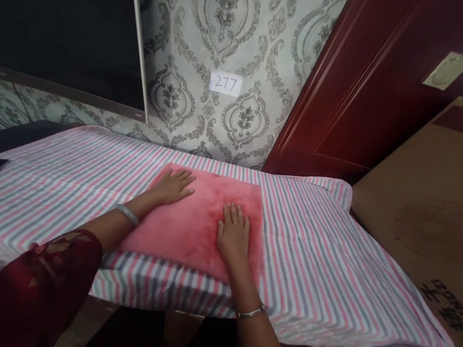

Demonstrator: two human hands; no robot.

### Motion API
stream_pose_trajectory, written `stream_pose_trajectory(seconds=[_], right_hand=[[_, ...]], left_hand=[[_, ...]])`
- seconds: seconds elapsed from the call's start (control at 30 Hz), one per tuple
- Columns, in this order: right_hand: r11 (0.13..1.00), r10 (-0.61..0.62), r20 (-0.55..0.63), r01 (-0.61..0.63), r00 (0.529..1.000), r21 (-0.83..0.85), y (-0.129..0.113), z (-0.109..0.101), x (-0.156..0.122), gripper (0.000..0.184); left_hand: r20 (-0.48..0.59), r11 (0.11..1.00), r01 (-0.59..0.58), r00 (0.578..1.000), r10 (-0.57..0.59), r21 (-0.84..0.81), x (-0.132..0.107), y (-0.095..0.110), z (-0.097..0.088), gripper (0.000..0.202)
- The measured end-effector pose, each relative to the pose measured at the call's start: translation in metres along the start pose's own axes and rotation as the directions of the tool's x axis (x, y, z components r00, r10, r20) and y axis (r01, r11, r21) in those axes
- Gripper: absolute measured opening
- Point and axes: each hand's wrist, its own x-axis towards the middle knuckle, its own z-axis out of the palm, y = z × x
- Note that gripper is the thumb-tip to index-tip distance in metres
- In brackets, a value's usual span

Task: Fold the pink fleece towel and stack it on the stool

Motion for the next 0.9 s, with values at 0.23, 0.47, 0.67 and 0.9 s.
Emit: stream_pose_trajectory(seconds=[0.23, 0.47, 0.67, 0.9], right_hand=[[1.000, -0.008, -0.005, 0.008, 1.000, -0.006, -0.001, 0.001, -0.001, 0.053], [1.000, 0.000, 0.038, -0.001, 0.999, 0.015, 0.001, -0.004, 0.004, 0.052], [0.997, 0.054, 0.002, -0.054, 0.999, 0.055, 0.002, -0.021, 0.038, 0.053], [0.998, 0.064, -0.022, -0.064, 0.998, 0.019, 0.001, 0.003, 0.044, 0.053]], left_hand=[[0.008, 0.977, 0.196, 0.981, -0.196, -0.078, 0.004, -0.019, 0.010, 0.068], [0.077, 0.978, 0.210, 0.975, -0.210, -0.003, 0.007, -0.012, -0.009, 0.066], [-0.034, 0.999, -0.046, 0.998, 0.046, -0.004, 0.018, 0.030, -0.028, 0.061], [0.028, 0.932, -0.356, 0.933, 0.358, -0.063, 0.038, 0.060, 0.000, 0.058]])
